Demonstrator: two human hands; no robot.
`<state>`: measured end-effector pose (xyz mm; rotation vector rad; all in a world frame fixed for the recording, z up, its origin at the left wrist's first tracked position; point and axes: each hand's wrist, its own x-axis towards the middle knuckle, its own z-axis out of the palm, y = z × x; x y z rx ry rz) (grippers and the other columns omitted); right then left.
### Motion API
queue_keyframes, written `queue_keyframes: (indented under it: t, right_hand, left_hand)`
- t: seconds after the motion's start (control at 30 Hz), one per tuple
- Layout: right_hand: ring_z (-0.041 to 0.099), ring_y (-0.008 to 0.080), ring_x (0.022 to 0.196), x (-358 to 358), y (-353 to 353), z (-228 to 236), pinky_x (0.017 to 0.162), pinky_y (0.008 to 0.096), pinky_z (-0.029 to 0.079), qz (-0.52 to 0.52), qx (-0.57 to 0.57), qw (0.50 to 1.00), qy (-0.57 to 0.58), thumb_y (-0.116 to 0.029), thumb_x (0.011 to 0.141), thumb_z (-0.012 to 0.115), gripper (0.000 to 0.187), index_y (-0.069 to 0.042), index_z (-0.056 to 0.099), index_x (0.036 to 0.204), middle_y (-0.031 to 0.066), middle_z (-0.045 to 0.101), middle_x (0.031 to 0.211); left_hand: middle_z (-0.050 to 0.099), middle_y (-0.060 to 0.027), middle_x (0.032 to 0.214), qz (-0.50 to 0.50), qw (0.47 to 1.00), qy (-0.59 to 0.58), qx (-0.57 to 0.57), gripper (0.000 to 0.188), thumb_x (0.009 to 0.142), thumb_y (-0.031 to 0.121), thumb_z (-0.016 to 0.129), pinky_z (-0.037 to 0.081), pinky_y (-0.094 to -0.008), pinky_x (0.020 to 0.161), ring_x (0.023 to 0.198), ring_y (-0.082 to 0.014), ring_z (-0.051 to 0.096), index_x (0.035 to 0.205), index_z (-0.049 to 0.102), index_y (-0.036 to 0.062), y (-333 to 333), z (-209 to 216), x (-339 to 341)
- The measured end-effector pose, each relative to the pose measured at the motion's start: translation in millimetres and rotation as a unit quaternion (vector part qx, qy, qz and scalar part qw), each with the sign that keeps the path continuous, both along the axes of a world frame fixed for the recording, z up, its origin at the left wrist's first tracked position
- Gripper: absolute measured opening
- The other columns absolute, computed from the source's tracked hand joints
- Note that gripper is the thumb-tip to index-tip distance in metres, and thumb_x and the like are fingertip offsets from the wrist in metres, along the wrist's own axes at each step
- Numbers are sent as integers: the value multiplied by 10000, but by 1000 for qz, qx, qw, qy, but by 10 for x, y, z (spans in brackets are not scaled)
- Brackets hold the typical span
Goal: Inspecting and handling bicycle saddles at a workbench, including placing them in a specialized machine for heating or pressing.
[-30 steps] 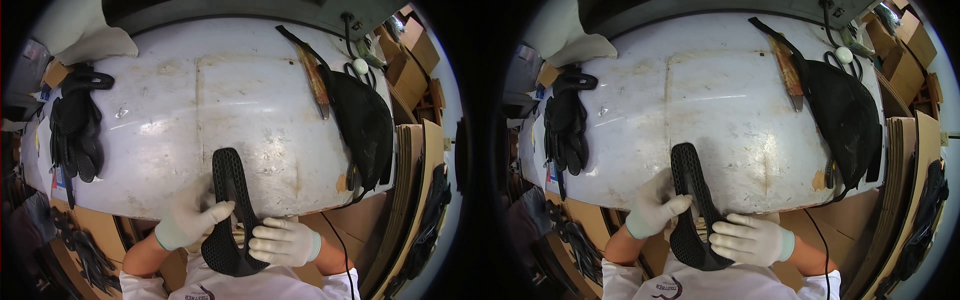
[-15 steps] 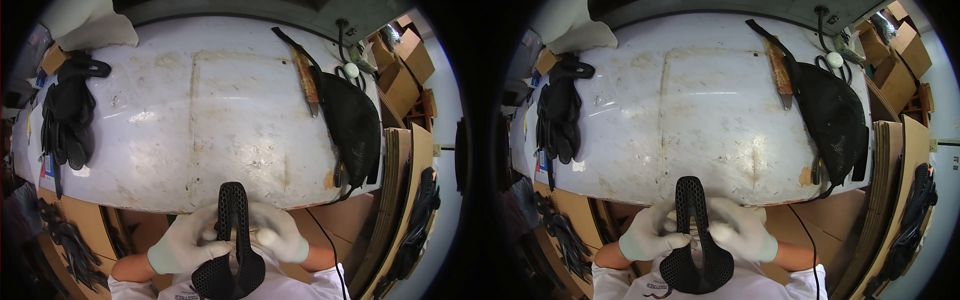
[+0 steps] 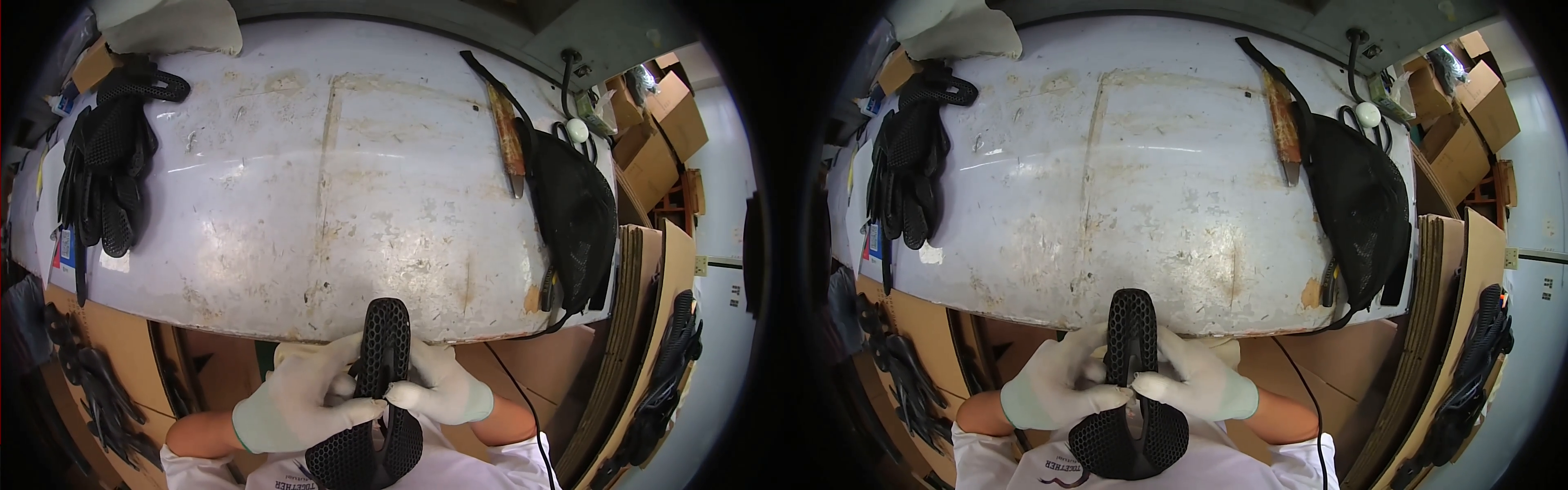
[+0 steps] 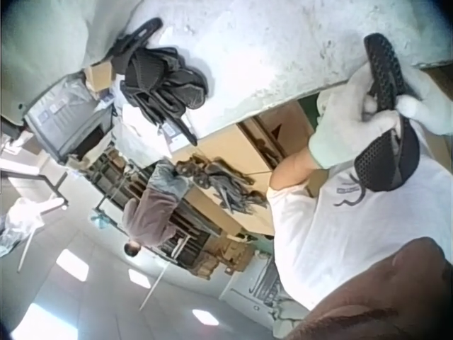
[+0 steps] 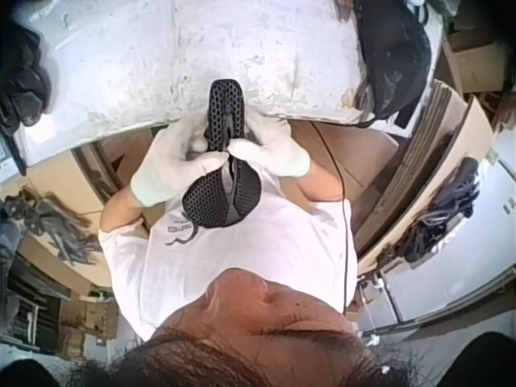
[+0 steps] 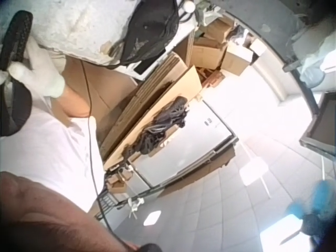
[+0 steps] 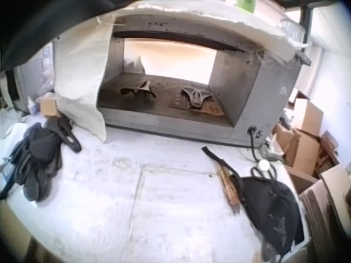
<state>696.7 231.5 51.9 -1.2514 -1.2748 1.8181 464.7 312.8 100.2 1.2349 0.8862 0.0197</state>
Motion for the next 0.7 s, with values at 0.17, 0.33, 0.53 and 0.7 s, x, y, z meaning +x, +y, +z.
queue_keyframes:
  t: [0.17,0.33,0.53,0.7]
  right_hand:
    - [684,205,1063,-18,-42,-22,896,345,561,5,-79,996,29,-312,911,787,743,43,427,1456,161,695,1173]
    - [709,236,1018,26,68,113,839,350,579,101,-118,988,13,-319,855,852,849,30,384,1471,181,699,1186]
    - [726,369,1034,-126,122,259,867,425,585,85,-17,992,-93,-317,867,845,855,19,368,1492,217,702,1158]
    - [694,307,744,-70,264,190,665,386,554,-90,368,918,-118,-447,658,945,646,-7,699,1062,128,698,948]
  left_hand:
    - [717,-51,797,45,997,-62,-30,751,903,259,807,508,-257,645,657,-89,641,1509,464,-21,-35,-44,-26]
    - [758,-69,853,29,998,-62,-8,686,884,205,805,536,-255,683,701,-101,687,1445,513,-61,2,-76,-59]
    - [767,-72,835,170,980,-95,-42,489,847,163,805,557,-280,673,711,-123,726,1274,666,-33,-133,-282,-76]
    - [752,-115,836,17,960,-113,254,345,818,268,865,562,-323,650,697,-259,732,1074,781,53,-61,-360,-100]
